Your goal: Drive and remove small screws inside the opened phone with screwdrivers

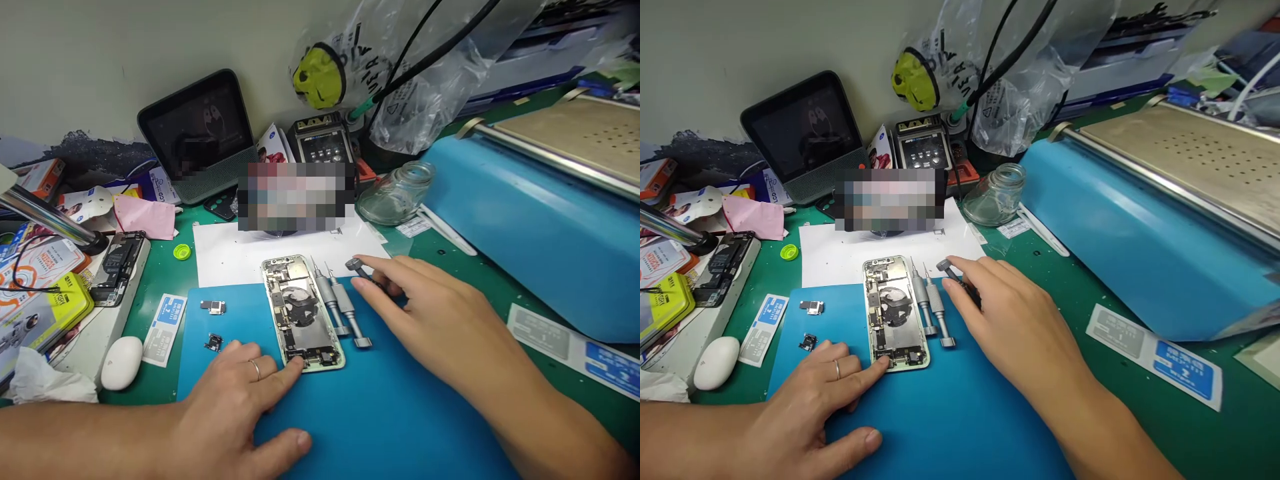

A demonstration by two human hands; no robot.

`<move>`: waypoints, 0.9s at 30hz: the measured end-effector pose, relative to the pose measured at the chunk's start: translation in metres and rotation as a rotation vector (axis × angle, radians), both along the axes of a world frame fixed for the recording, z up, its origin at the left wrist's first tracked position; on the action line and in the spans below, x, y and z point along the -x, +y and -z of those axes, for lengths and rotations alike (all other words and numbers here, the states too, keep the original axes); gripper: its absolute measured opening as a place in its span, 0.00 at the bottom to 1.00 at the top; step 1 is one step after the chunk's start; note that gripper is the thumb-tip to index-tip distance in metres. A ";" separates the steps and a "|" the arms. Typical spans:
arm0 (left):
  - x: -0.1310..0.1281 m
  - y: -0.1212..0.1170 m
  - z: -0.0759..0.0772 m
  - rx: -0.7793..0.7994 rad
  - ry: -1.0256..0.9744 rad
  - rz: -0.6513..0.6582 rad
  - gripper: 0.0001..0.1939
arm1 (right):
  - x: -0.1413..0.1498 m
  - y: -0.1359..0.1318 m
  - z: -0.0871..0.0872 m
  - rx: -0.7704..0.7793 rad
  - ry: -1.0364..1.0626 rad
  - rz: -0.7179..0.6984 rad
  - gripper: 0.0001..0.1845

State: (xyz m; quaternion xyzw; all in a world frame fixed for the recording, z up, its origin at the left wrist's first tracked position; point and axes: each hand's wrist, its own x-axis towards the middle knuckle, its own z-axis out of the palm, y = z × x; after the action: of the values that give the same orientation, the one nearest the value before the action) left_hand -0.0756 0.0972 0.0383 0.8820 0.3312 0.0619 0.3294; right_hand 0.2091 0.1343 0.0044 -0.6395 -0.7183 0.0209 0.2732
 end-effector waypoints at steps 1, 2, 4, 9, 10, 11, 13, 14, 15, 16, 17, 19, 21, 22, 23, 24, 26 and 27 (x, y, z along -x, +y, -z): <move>0.000 0.000 -0.001 0.001 0.003 0.003 0.29 | -0.001 0.000 -0.001 0.018 0.007 0.015 0.20; 0.000 0.001 -0.001 0.004 0.009 0.006 0.29 | -0.001 0.000 -0.002 0.046 0.019 0.037 0.20; -0.001 0.002 -0.002 0.018 0.017 0.013 0.29 | -0.001 0.000 -0.005 0.110 0.040 0.085 0.21; 0.000 0.003 0.000 0.014 0.009 0.019 0.28 | 0.003 -0.002 -0.014 0.069 0.125 0.095 0.19; 0.001 0.003 0.000 0.010 0.013 0.020 0.28 | 0.004 -0.003 -0.015 0.031 0.148 0.097 0.18; 0.001 0.003 0.001 0.007 0.018 0.023 0.28 | 0.005 -0.003 -0.016 -0.001 0.164 0.102 0.18; 0.001 0.002 0.001 0.007 0.024 0.029 0.28 | 0.004 -0.002 -0.016 -0.018 0.164 0.107 0.18; 0.001 0.002 0.001 0.010 0.025 0.030 0.28 | 0.003 -0.002 -0.015 0.005 0.149 0.103 0.18; 0.001 0.002 0.001 0.014 0.026 0.030 0.28 | 0.002 -0.001 -0.013 0.046 0.131 0.096 0.19; 0.001 0.003 0.001 0.015 0.026 0.027 0.28 | 0.001 0.000 -0.012 0.099 0.116 0.089 0.19; 0.001 0.003 0.001 0.015 0.025 0.024 0.27 | 0.000 0.001 -0.011 0.148 0.105 0.082 0.20; 0.000 0.003 0.000 0.012 0.022 0.020 0.27 | 0.000 0.002 -0.009 0.217 0.104 0.075 0.21; 0.000 0.002 -0.001 0.012 0.022 0.015 0.27 | 0.000 0.003 -0.009 0.233 0.114 0.068 0.22; 0.000 0.002 -0.001 0.015 0.023 0.011 0.27 | 0.001 0.003 -0.009 0.230 0.118 0.062 0.22; 0.000 0.002 -0.001 0.020 0.025 0.008 0.27 | 0.001 0.003 -0.010 0.228 0.122 0.055 0.22; 0.000 0.002 -0.002 0.024 0.028 0.004 0.27 | 0.002 0.003 -0.010 0.226 0.124 0.048 0.21; 0.000 0.002 -0.002 0.028 0.032 0.003 0.27 | 0.003 0.003 -0.011 0.216 0.123 0.031 0.21; -0.001 0.003 -0.002 0.022 0.028 0.002 0.26 | 0.003 0.002 -0.011 0.213 0.121 0.022 0.20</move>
State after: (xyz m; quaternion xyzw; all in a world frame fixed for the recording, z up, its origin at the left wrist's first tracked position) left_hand -0.0750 0.1000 0.0401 0.8794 0.3355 0.0454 0.3346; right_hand 0.2060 0.1365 0.0151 -0.6702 -0.6874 0.1324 0.2468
